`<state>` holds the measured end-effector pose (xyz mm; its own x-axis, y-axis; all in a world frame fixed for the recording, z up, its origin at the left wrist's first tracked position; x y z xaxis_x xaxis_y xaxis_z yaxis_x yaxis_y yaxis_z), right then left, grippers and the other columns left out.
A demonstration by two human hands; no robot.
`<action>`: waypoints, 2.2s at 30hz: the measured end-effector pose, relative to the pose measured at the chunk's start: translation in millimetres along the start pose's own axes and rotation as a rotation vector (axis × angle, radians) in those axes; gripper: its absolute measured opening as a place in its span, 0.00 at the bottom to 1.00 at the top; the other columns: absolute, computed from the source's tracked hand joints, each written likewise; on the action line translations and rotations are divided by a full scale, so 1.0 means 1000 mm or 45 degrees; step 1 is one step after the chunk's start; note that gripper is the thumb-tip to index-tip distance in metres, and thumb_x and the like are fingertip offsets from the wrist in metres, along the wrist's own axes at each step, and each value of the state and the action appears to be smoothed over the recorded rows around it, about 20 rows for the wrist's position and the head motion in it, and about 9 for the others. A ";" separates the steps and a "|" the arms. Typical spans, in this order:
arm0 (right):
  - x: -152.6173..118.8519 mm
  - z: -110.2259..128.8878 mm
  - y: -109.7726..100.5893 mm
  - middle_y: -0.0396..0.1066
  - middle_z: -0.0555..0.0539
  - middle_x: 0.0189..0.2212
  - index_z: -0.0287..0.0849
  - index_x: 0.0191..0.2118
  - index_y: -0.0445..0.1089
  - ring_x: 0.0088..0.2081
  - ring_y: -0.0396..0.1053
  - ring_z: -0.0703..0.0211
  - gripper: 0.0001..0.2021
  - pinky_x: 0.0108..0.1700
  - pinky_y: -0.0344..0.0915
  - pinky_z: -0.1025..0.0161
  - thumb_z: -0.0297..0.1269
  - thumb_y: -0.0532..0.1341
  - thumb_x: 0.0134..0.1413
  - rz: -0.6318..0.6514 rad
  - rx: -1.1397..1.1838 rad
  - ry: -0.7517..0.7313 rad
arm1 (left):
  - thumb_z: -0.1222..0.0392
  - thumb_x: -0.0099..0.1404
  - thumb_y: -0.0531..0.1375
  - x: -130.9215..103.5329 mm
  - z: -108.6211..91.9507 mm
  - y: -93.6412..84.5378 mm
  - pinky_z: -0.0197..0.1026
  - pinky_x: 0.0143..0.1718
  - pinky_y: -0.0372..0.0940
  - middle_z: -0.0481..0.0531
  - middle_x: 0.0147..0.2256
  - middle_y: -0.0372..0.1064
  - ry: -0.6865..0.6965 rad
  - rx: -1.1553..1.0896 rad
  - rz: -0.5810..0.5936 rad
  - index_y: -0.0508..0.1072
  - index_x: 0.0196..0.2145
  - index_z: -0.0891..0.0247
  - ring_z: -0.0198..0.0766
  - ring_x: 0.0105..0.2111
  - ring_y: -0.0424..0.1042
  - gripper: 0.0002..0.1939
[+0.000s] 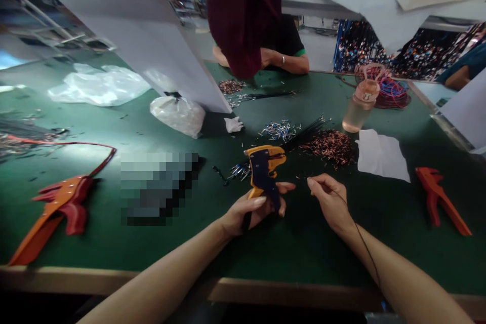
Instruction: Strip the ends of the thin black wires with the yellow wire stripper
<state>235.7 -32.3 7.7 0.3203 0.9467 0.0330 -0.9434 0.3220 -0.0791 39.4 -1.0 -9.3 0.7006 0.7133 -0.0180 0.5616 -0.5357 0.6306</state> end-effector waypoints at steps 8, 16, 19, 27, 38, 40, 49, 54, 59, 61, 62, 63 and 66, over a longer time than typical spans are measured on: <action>-0.011 0.010 0.008 0.75 0.49 0.26 0.46 0.28 0.77 0.28 0.71 0.59 0.06 0.31 0.67 0.64 0.38 0.65 0.55 0.128 -0.301 -0.339 | 0.50 0.55 0.69 -0.002 0.004 -0.004 0.45 0.41 0.66 0.64 0.47 0.77 -0.069 0.069 0.023 0.76 0.53 0.65 0.43 0.35 0.75 0.30; -0.009 0.012 0.001 0.77 0.48 0.29 0.49 0.34 0.79 0.30 0.74 0.57 0.05 0.31 0.70 0.62 0.39 0.66 0.56 0.131 -0.351 -0.529 | 0.50 0.57 0.68 -0.001 -0.007 -0.009 0.45 0.40 0.67 0.59 0.36 0.77 0.007 -0.004 -0.072 0.77 0.51 0.65 0.44 0.35 0.75 0.26; -0.010 0.018 -0.001 0.79 0.47 0.29 0.49 0.34 0.80 0.30 0.75 0.57 0.05 0.32 0.71 0.61 0.37 0.66 0.56 0.165 -0.449 -0.666 | 0.51 0.57 0.69 -0.001 -0.006 -0.009 0.45 0.39 0.67 0.62 0.41 0.77 -0.007 -0.002 -0.078 0.77 0.50 0.66 0.43 0.35 0.75 0.26; -0.013 0.025 0.000 0.80 0.47 0.29 0.49 0.34 0.79 0.32 0.77 0.55 0.06 0.37 0.72 0.58 0.33 0.63 0.58 0.072 -0.636 -0.950 | 0.52 0.55 0.70 0.001 -0.004 -0.008 0.44 0.39 0.69 0.63 0.52 0.73 -0.005 0.002 -0.078 0.79 0.49 0.65 0.41 0.35 0.75 0.24; -0.012 0.022 0.004 0.79 0.47 0.28 0.49 0.34 0.78 0.31 0.76 0.55 0.06 0.36 0.70 0.58 0.35 0.63 0.58 0.166 -0.575 -0.797 | 0.53 0.57 0.69 0.000 -0.003 -0.008 0.47 0.42 0.67 0.62 0.47 0.75 -0.020 0.015 -0.048 0.78 0.50 0.65 0.43 0.36 0.74 0.24; -0.013 0.021 0.006 0.79 0.48 0.27 0.49 0.32 0.78 0.30 0.76 0.55 0.06 0.36 0.70 0.58 0.34 0.63 0.57 0.185 -0.550 -0.806 | 0.53 0.57 0.69 0.000 -0.002 -0.008 0.47 0.42 0.67 0.62 0.44 0.76 -0.028 0.020 -0.053 0.77 0.51 0.66 0.43 0.35 0.74 0.25; -0.010 0.031 -0.001 0.79 0.49 0.27 0.48 0.30 0.76 0.29 0.75 0.56 0.06 0.34 0.68 0.58 0.35 0.62 0.57 0.019 -0.624 -0.784 | 0.47 0.53 0.70 0.000 -0.003 -0.011 0.44 0.43 0.64 0.58 0.35 0.78 -0.077 0.196 -0.027 0.73 0.57 0.66 0.43 0.36 0.74 0.36; -0.012 0.059 0.006 0.78 0.51 0.24 0.48 0.30 0.75 0.27 0.75 0.59 0.07 0.35 0.66 0.59 0.31 0.62 0.57 0.007 -0.788 -1.074 | 0.43 0.52 0.70 -0.001 -0.004 -0.009 0.41 0.40 0.62 0.56 0.33 0.78 -0.084 0.337 0.017 0.72 0.59 0.68 0.41 0.33 0.71 0.41; -0.015 0.071 0.025 0.78 0.53 0.24 0.46 0.31 0.73 0.26 0.76 0.62 0.07 0.36 0.64 0.60 0.29 0.62 0.60 -0.017 -0.850 -1.264 | 0.42 0.52 0.70 -0.002 -0.011 -0.003 0.42 0.41 0.62 0.55 0.32 0.77 -0.052 0.331 -0.018 0.73 0.56 0.69 0.42 0.34 0.72 0.40; -0.015 0.071 0.030 0.78 0.53 0.24 0.45 0.31 0.72 0.26 0.76 0.62 0.07 0.38 0.64 0.60 0.28 0.62 0.59 -0.021 -0.852 -1.294 | 0.41 0.51 0.70 -0.002 -0.012 -0.002 0.43 0.41 0.62 0.56 0.31 0.77 -0.036 0.337 -0.019 0.74 0.54 0.69 0.42 0.33 0.72 0.39; -0.016 0.070 0.031 0.78 0.53 0.25 0.45 0.31 0.72 0.26 0.76 0.62 0.07 0.38 0.63 0.60 0.27 0.63 0.59 -0.019 -0.855 -1.302 | 0.40 0.51 0.70 -0.002 -0.012 -0.002 0.43 0.41 0.62 0.56 0.31 0.77 -0.030 0.336 -0.023 0.75 0.53 0.69 0.42 0.33 0.72 0.38; -0.016 0.069 0.032 0.78 0.53 0.25 0.45 0.31 0.71 0.27 0.76 0.62 0.07 0.39 0.63 0.60 0.27 0.63 0.59 -0.012 -0.858 -1.308 | 0.40 0.51 0.70 -0.002 -0.012 -0.002 0.43 0.41 0.62 0.56 0.31 0.77 -0.026 0.332 -0.027 0.76 0.52 0.69 0.42 0.33 0.72 0.38; -0.017 0.066 0.034 0.78 0.54 0.25 0.45 0.31 0.71 0.27 0.76 0.62 0.07 0.39 0.63 0.59 0.27 0.63 0.59 0.012 -0.856 -1.297 | 0.39 0.52 0.69 -0.001 -0.011 -0.003 0.43 0.40 0.63 0.56 0.30 0.76 -0.011 0.306 -0.049 0.77 0.49 0.69 0.42 0.32 0.72 0.35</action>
<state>192.8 -37.9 70.0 -0.1847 0.6088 0.7715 -0.6166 0.5396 -0.5733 32.2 5.2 -2.2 0.6798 0.7320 -0.0457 0.6759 -0.6010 0.4266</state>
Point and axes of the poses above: each hand's wrist, its own x-axis towards the middle knuckle, its own y-axis out of the palm, z = x × y, the point moved 3 cm from there along x, towards the middle knuckle
